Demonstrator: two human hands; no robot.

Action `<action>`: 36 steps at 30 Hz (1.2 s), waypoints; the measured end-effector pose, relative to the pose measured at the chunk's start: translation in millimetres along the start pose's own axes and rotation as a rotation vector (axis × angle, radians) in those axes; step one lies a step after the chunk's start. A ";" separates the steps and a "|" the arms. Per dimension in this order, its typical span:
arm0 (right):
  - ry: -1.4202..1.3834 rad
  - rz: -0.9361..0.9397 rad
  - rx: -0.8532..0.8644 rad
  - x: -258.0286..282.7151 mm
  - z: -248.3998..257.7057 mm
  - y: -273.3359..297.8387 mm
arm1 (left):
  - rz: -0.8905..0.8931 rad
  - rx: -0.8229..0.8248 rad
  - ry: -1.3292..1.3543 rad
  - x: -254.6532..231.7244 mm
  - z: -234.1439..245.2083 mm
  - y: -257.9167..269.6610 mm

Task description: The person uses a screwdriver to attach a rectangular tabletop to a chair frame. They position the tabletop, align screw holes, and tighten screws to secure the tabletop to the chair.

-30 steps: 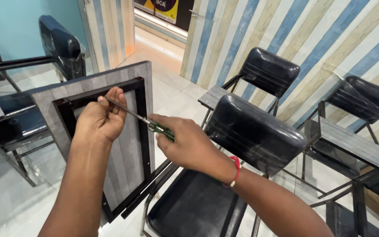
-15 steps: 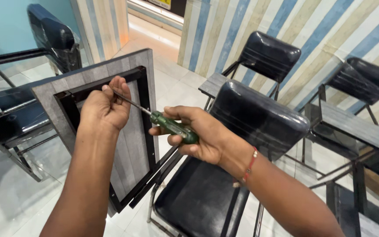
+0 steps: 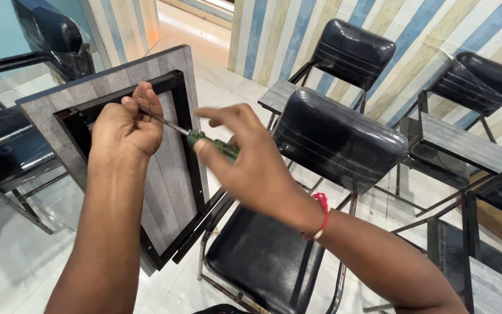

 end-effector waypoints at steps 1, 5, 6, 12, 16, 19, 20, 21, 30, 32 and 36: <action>-0.232 -0.225 0.013 -25.1 -1.5 -1.4 | 0.001 0.008 0.014 0.3 -0.4 -0.3; -0.860 -0.631 0.244 -64.1 -30.5 -0.7 | -0.042 0.058 -0.001 1.4 -5.6 -2.2; -0.838 -0.624 0.267 -66.6 -30.9 -2.5 | -0.049 0.039 -0.012 2.3 -5.1 -2.6; 0.474 0.262 0.122 1.7 -20.4 -0.8 | -0.057 0.015 -0.077 -0.5 -2.2 2.3; 0.742 0.502 0.124 33.9 -28.6 14.8 | -0.072 -0.014 -0.126 -1.6 -1.1 3.8; 0.813 0.644 0.065 51.4 -22.4 20.2 | -0.086 -0.043 -0.103 -0.8 2.9 1.0; 0.721 0.600 0.073 50.5 -17.5 17.8 | -0.086 -0.050 -0.090 0.0 4.4 -0.2; 0.629 0.555 0.081 48.4 -13.3 14.6 | -0.088 -0.049 -0.057 0.2 5.0 -1.9; -1.002 -0.778 0.378 -64.5 -47.0 8.1 | -0.095 -0.027 -0.032 3.7 9.2 -16.8; -0.846 -0.688 0.366 -68.5 -45.2 2.2 | -0.106 -0.024 -0.088 1.3 6.9 -15.0; 0.011 -0.200 0.126 -42.0 -12.6 -12.5 | -0.107 -0.018 -0.182 -2.0 0.4 -7.1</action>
Point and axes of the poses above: each hand's wrist, its own y-axis away from the middle knuckle, its own z-axis out of the back of the hand, x = y × z, the point moved 10 cm from there along -y, towards the middle knuckle, and after that the axes turned 2 degrees about -y, right-handed, at the moved point
